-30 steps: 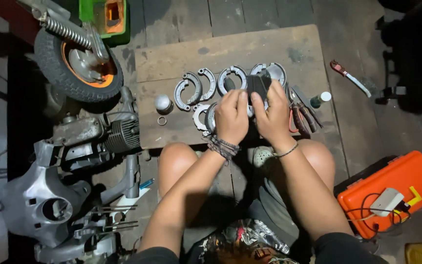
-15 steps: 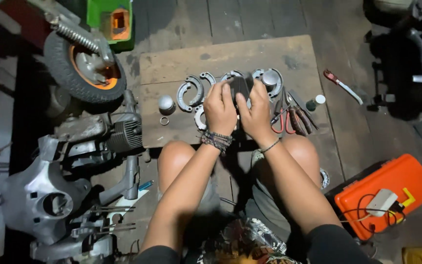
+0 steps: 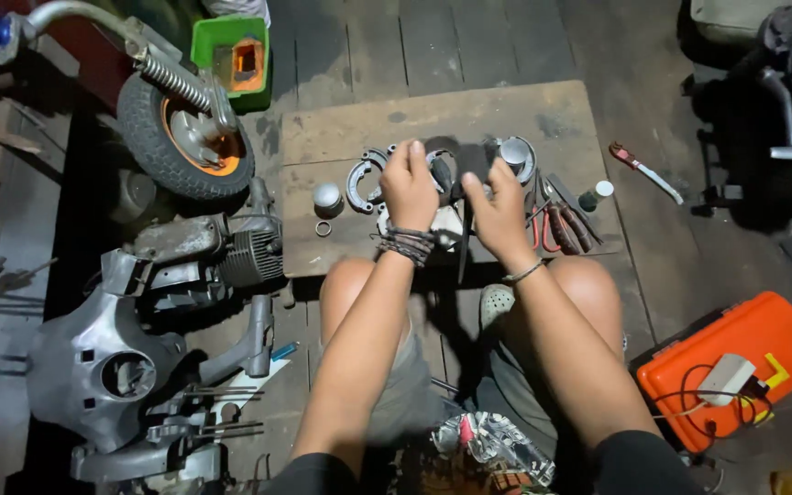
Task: Assembling motorcycle clutch or brake components on a wooden block on the floor.
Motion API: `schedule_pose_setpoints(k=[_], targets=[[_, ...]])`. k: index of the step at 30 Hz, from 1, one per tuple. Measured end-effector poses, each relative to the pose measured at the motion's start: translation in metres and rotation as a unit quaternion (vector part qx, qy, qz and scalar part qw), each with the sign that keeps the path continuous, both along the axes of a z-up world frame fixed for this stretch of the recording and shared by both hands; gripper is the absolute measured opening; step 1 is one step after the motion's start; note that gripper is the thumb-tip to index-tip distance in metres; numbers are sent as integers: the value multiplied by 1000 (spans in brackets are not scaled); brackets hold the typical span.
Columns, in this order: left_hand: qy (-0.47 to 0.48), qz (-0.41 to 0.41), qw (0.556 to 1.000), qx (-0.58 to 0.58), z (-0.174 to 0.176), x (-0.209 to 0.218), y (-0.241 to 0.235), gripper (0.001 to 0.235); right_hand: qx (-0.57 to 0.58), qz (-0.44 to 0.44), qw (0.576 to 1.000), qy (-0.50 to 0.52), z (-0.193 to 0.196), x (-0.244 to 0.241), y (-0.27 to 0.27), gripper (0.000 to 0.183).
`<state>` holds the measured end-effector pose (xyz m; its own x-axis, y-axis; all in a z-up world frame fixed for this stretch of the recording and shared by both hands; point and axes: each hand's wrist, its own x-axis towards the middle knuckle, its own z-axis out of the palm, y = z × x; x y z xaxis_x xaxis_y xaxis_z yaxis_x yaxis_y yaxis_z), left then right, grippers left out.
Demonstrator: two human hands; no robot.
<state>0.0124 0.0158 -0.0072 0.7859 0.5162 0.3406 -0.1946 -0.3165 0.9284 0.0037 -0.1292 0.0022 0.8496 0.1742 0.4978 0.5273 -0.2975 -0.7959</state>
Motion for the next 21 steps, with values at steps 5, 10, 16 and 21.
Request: schedule_pose_setpoints(k=[5, 10, 16, 21], targets=[[70, -52, 988, -126, -6, 1, -9, 36, 215, -88, 934, 272, -34, 6, -28, 20], [39, -226, 962, -147, -67, 16, -55, 30, 363, -110, 857, 350, -33, 1, -64, 17], [111, -357, 919, -129, -61, 3, -77, 29, 337, -132, 873, 326, -77, 12, -110, 20], [148, -333, 931, -11, -41, -8, -59, 24, 293, -125, 897, 306, -117, 30, -100, 18]])
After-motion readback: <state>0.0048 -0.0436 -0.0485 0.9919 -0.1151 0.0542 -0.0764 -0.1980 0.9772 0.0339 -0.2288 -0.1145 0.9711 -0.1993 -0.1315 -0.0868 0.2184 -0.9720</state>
